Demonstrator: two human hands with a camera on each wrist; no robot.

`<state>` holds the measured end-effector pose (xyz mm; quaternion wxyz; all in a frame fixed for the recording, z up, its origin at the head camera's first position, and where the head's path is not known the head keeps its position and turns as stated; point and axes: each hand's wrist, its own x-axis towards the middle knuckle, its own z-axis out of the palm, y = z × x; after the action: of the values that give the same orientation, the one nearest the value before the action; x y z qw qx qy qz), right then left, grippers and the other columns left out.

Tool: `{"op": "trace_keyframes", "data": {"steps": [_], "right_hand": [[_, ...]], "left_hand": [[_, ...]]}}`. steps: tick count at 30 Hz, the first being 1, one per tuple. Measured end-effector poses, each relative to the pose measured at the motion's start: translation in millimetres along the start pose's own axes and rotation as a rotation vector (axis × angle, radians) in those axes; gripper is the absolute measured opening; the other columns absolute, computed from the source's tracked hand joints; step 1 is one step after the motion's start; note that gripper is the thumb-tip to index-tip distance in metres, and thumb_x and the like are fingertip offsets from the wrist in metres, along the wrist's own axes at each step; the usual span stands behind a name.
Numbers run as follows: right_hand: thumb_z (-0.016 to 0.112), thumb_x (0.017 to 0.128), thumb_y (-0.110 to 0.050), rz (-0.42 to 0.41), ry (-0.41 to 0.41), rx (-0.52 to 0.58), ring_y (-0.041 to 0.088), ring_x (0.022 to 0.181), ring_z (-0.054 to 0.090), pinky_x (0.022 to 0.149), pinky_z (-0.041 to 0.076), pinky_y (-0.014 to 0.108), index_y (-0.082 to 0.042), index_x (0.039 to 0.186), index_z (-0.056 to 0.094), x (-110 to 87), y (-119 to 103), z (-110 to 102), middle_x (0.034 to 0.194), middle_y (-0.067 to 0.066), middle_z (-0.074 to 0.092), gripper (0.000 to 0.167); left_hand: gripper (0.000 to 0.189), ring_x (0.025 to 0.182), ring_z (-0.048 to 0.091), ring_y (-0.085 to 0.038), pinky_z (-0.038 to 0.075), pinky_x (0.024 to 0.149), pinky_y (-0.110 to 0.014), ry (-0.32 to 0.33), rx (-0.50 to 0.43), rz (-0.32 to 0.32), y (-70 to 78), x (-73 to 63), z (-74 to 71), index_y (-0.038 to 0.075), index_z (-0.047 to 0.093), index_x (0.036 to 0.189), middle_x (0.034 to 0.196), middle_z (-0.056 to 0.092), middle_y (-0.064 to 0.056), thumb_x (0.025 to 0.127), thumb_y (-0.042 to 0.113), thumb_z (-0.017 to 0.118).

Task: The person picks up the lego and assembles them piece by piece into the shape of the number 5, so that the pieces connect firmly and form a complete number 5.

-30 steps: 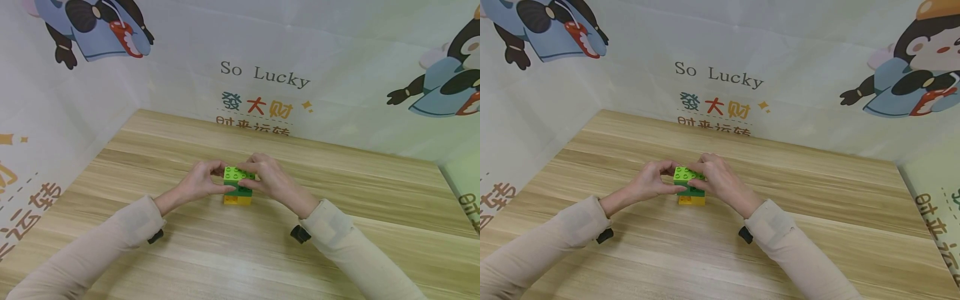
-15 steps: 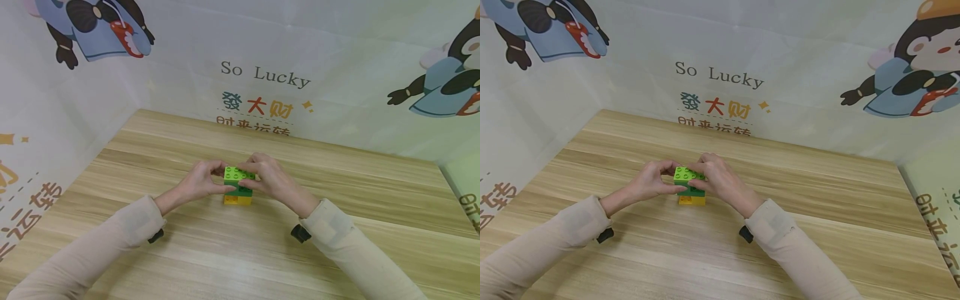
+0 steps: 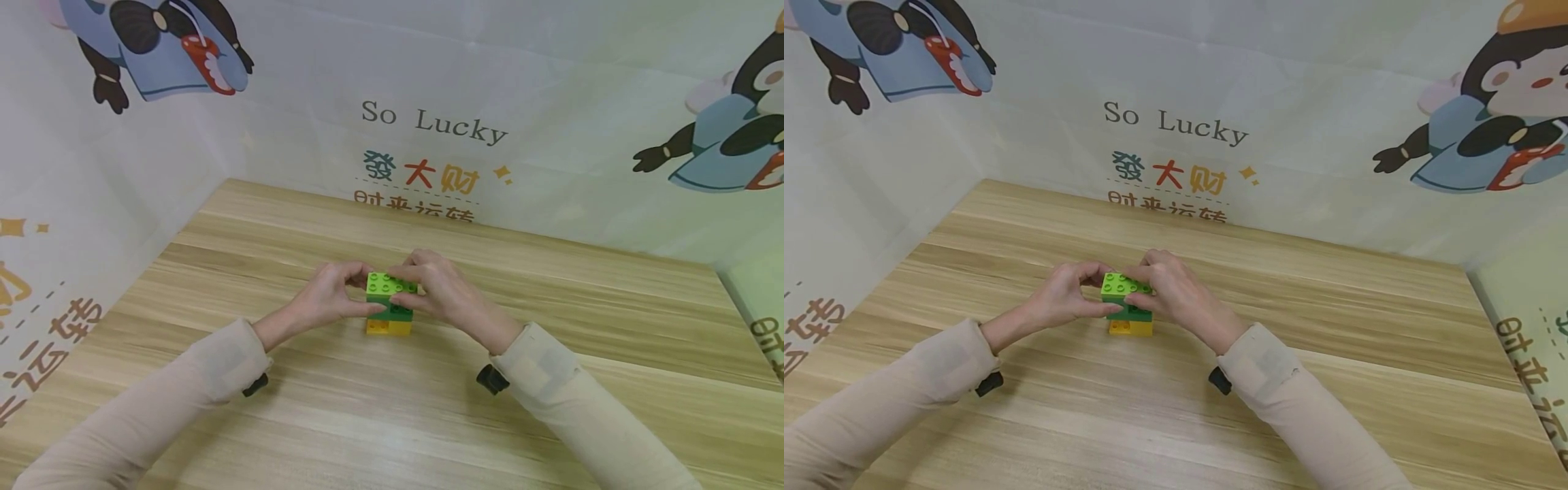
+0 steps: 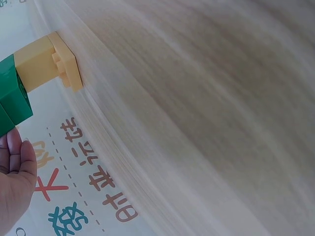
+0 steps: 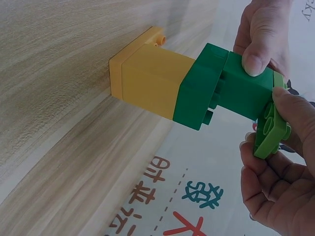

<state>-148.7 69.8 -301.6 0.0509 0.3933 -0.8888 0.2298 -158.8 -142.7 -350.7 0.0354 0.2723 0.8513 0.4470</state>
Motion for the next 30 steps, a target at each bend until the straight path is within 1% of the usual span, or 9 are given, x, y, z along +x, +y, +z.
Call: {"op": "trace_keyframes", "data": {"steps": [11, 19, 24, 30], "right_hand": [[0.075, 0.079, -0.017, -0.003, -0.020, -0.029, 0.015, 0.073, 0.050, 0.058, 0.042, 0.020, -0.003, 0.114, 0.067, 0.9, -1.1, -3.1, 0.089, 0.009, 0.061, 0.039], [0.075, 0.079, -0.016, -0.026, 0.001, -0.042, 0.015, 0.072, 0.050, 0.059, 0.043, 0.019, -0.003, 0.114, 0.068, 0.8, 0.2, -1.2, 0.089, 0.009, 0.062, 0.037], [0.075, 0.080, -0.016, -0.028, 0.015, -0.036, 0.014, 0.072, 0.050, 0.058, 0.043, 0.019, -0.003, 0.114, 0.068, -0.3, 0.6, 0.1, 0.088, 0.008, 0.061, 0.037], [0.075, 0.080, -0.015, -0.024, 0.020, -0.033, 0.015, 0.072, 0.050, 0.059, 0.043, 0.019, -0.003, 0.114, 0.067, -1.3, 1.5, 1.8, 0.089, 0.009, 0.061, 0.037]], "left_hand": [[0.034, 0.085, 0.063, -0.017, 0.054, 0.080, -0.041, -0.008, -0.006, -0.013, 0.8, 1.0, -0.6, 0.002, 0.064, 0.101, 0.092, 0.068, -0.006, 0.073, 0.014, 0.080], [0.035, 0.084, 0.063, -0.017, 0.054, 0.079, -0.040, -0.006, 0.000, -0.006, 0.3, 1.0, -0.8, 0.003, 0.065, 0.101, 0.092, 0.069, -0.006, 0.073, 0.015, 0.081], [0.035, 0.085, 0.063, -0.016, 0.054, 0.080, -0.039, 0.000, 0.014, -0.005, 0.5, 1.0, -0.4, 0.004, 0.065, 0.101, 0.092, 0.069, -0.005, 0.073, 0.016, 0.081], [0.035, 0.085, 0.062, -0.016, 0.054, 0.079, -0.041, 0.001, 0.001, -0.008, 0.9, 1.1, -0.1, 0.003, 0.065, 0.102, 0.092, 0.068, -0.005, 0.073, 0.015, 0.081]]}}
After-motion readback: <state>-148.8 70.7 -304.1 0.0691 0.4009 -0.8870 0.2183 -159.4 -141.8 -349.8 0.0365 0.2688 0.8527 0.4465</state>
